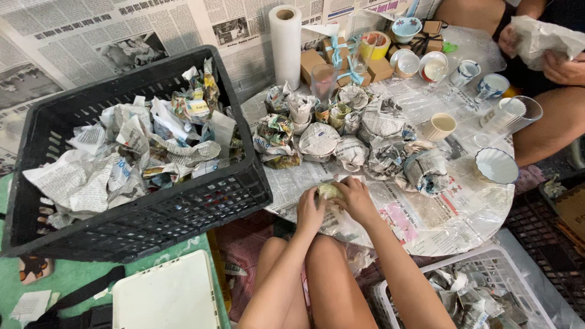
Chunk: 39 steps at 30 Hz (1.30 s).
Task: The person wraps small ceramic cups and bowls with newspaper sheets. They fold the paper around each item, tuck the edges, and place the wrapped items into a white basket. The person repeats this process for multiple items.
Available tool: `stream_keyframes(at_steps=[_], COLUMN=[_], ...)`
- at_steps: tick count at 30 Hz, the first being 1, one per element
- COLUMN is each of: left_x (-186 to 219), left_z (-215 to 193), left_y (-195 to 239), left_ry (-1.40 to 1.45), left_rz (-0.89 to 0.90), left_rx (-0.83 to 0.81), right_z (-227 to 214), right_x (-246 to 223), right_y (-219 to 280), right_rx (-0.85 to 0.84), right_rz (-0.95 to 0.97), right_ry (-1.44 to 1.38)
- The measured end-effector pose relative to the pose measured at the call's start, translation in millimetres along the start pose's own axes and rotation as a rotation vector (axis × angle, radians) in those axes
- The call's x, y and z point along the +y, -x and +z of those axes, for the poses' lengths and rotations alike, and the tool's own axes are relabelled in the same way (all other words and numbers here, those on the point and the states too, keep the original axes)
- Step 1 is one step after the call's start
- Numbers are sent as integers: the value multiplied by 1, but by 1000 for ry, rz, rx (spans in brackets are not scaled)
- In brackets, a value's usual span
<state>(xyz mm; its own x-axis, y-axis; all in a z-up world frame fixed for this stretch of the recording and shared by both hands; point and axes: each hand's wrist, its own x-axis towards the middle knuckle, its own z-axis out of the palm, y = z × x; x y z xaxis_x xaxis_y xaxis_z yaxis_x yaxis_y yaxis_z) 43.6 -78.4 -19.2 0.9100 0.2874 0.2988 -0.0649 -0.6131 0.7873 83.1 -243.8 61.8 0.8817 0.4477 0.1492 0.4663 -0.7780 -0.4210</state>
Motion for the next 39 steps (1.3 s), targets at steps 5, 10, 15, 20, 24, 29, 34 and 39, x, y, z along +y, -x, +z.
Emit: stream_keyframes(at_steps=[5,10,15,20,24,29,34,39], left_x=[17,21,10,-2,-1,10,28,33], left_z=[-4,2,16,23,31,22,6,2], left_y=[-13,-26,-24,-11,-8,-18,-19,-24], left_ry=[216,331,312,244,122,149,52,70], left_rz=[-151,-274,-236,-151,-53,-67,85,61], left_rx=[17,69,70,42,184,-16,-20,-46], right_z=[-3,-9,-14,-11,-8,-13,-16,22], right_x=[-11,-19,-11,10,31,23,3,16], right_y=[7,1,-6,-8,-30,-48,-19,59], right_rx=[140,199,105,-67,-251,-281,-55,609], right_rz=[-115,-131,-115,-26,67,30,146,421], right_ry=[41,52,55,-45,-230,-193,80,-571])
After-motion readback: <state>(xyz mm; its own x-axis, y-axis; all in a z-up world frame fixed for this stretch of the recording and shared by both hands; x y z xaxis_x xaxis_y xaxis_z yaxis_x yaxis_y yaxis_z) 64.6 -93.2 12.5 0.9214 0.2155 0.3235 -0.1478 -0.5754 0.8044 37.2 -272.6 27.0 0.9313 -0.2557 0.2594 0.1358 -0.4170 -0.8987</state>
